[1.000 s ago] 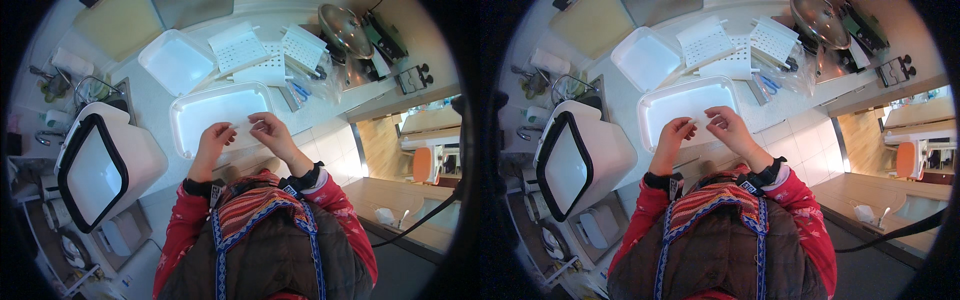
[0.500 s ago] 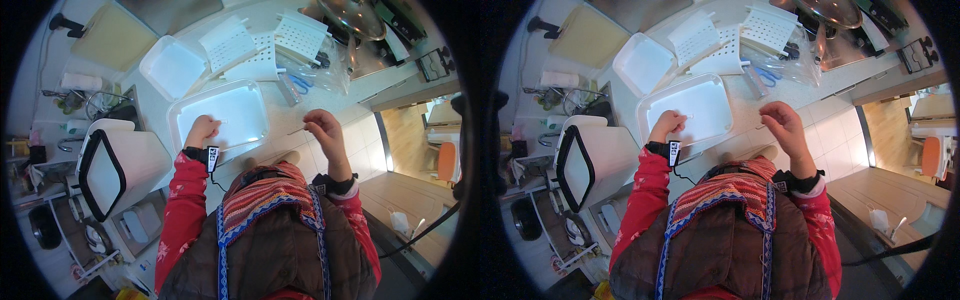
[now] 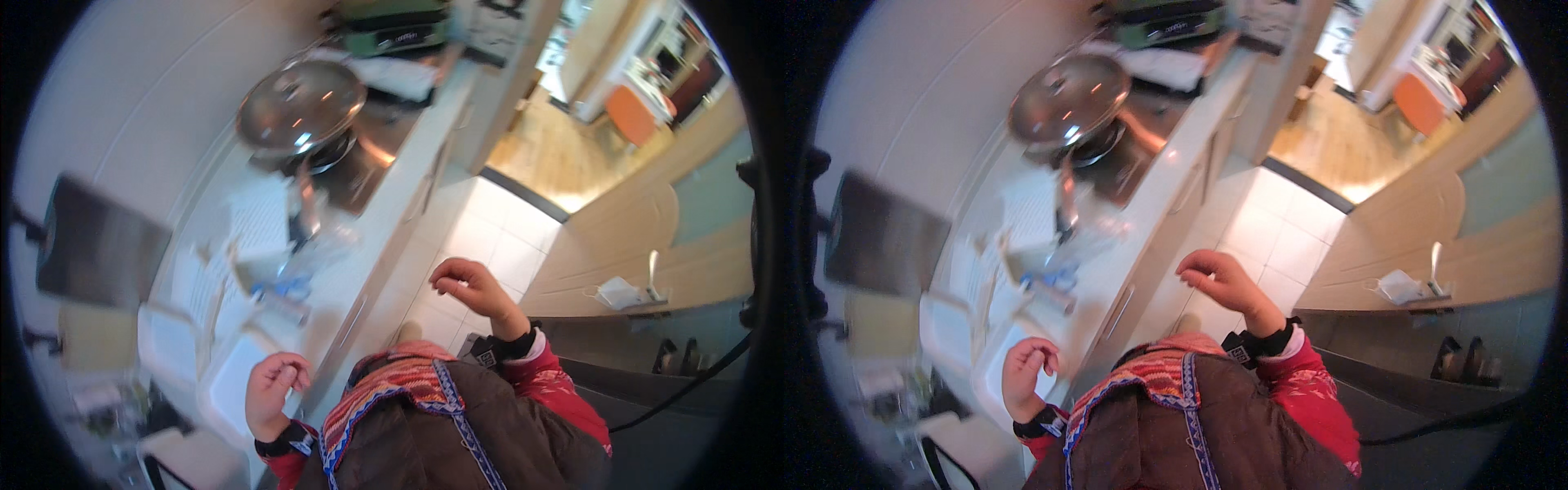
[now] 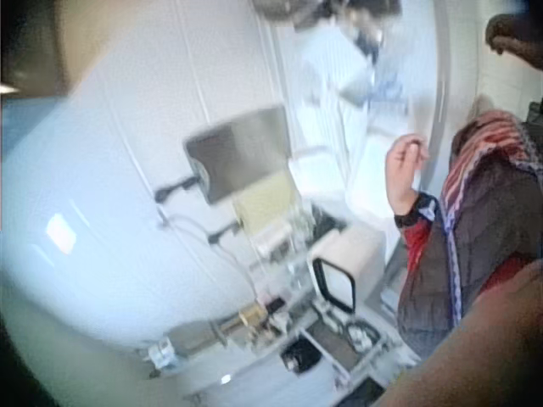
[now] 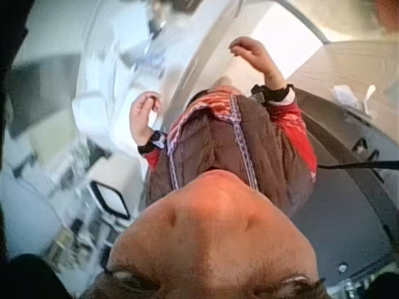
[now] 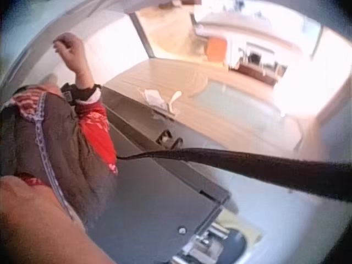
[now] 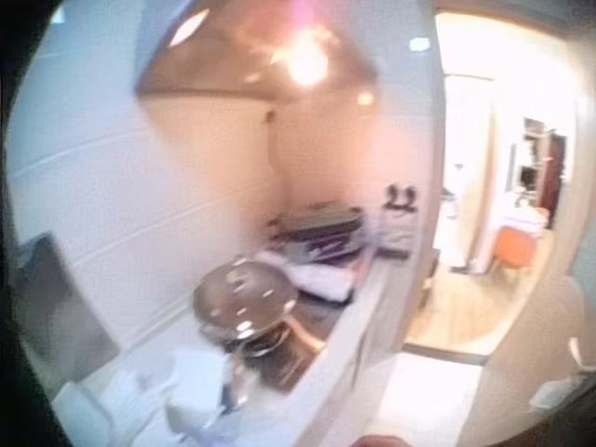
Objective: The person assembles a white plastic container with a perforated insert and a lid. They repeatedly fit and remove the insert and lid, then place the assembled unit on the counter.
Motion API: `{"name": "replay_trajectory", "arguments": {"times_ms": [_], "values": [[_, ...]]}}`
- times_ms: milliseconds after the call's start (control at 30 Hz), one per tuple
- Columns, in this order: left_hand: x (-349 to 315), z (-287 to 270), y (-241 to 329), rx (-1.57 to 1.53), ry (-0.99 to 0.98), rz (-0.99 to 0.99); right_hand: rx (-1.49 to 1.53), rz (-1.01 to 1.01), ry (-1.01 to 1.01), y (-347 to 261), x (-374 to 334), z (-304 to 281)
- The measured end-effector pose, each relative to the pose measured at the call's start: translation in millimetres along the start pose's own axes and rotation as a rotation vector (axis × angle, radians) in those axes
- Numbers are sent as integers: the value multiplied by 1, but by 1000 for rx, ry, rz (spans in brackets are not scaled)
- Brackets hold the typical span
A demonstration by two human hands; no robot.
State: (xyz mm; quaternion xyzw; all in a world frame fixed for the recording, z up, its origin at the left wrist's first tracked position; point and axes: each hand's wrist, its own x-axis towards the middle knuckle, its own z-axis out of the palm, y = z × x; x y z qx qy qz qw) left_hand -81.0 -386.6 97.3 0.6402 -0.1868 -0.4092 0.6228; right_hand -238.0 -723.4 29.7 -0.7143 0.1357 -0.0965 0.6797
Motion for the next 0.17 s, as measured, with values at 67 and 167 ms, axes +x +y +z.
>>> {"name": "replay_trajectory", "arguments": {"times_ms": [67,167], "values": [[41,22,10,23,-153,-36,-16,-4,60,-5,-9,-28],[97,60,11,70,-346,-65,18,-6,201,3,-31,-70]]}}
